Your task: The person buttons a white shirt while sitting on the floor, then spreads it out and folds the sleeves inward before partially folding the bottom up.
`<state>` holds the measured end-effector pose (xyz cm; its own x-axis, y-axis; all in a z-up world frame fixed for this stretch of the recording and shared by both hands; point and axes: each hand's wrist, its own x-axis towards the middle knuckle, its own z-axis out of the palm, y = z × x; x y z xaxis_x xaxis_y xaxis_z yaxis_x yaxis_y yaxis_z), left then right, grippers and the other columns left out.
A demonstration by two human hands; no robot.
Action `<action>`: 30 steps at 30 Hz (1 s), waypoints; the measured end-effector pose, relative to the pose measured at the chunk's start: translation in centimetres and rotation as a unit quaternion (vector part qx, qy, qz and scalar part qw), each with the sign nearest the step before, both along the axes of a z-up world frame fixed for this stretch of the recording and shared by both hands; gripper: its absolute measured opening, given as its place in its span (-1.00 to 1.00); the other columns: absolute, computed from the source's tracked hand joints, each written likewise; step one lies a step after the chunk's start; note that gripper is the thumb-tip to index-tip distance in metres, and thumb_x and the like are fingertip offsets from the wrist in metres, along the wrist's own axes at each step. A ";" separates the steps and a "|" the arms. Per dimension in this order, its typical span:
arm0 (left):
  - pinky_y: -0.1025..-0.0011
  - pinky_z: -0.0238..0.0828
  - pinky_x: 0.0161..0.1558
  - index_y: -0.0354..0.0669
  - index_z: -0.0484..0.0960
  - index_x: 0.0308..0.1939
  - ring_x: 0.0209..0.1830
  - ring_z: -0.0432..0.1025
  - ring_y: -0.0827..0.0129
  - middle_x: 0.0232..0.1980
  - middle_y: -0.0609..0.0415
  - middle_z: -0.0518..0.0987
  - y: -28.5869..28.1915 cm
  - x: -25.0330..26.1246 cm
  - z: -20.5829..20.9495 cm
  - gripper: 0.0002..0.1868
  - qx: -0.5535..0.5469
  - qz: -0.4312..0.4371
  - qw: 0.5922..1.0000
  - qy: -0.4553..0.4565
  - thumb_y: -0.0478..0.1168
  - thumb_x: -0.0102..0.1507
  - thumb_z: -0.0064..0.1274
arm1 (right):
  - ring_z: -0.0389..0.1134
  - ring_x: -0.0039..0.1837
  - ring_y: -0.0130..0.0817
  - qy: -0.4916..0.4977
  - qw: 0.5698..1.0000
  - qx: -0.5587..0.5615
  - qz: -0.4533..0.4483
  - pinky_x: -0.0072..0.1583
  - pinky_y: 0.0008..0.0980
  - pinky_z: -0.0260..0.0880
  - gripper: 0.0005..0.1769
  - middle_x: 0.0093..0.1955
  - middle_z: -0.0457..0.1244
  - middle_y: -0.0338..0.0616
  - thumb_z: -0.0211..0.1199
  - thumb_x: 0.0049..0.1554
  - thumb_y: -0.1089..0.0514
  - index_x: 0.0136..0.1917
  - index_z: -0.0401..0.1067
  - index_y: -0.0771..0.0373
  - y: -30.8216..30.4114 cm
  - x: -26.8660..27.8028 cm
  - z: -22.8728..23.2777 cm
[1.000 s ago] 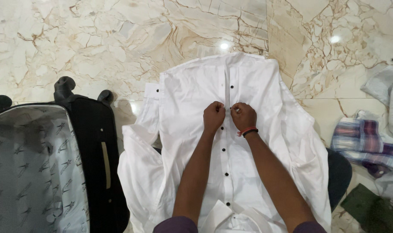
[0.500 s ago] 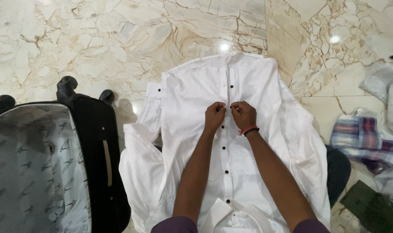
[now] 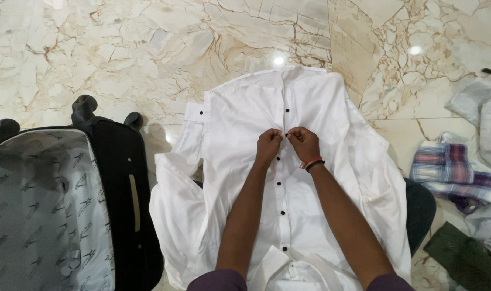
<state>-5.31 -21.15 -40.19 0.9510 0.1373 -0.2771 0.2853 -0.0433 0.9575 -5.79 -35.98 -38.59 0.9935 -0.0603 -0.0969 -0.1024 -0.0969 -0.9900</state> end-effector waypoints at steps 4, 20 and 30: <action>0.51 0.34 -0.34 -0.29 0.69 -0.19 -0.43 0.38 0.58 -0.40 0.20 0.59 0.1 -0.2 0.2 -0.83 -0.017 -0.012 1.000 0.009 -0.32 0.23 0.01 | 0.37 -0.16 -0.63 0.031 0.999 0.025 0.006 -0.08 -0.58 0.41 -0.90 -0.17 0.40 -0.28 0.33 0.15 0.30 -0.02 0.55 0.32 0.0 -0.2 0.1; 0.54 0.22 -0.43 -0.28 0.62 -0.31 -0.51 0.23 0.62 -0.48 0.28 0.42 0.3 -0.4 -0.2 -0.81 -0.086 -0.052 0.995 0.010 -0.23 0.34 0.11 | 0.36 -0.15 -0.63 0.023 0.999 0.030 0.003 -0.07 -0.58 0.39 -0.93 -0.18 0.40 -0.28 0.34 0.15 0.30 -0.06 0.56 0.32 -0.5 -0.3 -0.9; 0.45 0.32 -0.40 -0.34 0.66 -0.22 -0.48 0.32 0.56 -0.47 0.16 0.53 0.0 -1.1 1.4 -0.78 0.044 -0.044 0.997 -0.039 -0.19 0.31 0.15 | 0.36 -0.16 -0.65 0.010 0.999 0.032 -0.004 -0.08 -0.60 0.39 -0.93 -0.18 0.40 -0.29 0.34 0.15 0.31 -0.05 0.55 0.31 -0.4 -0.5 0.5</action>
<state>-6.39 -21.18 -38.83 0.9786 0.0728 -0.1924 0.2015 -0.1501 0.9679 -6.33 -36.41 -38.05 0.9909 -0.0615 -0.1198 -0.1220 -0.0321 -0.9920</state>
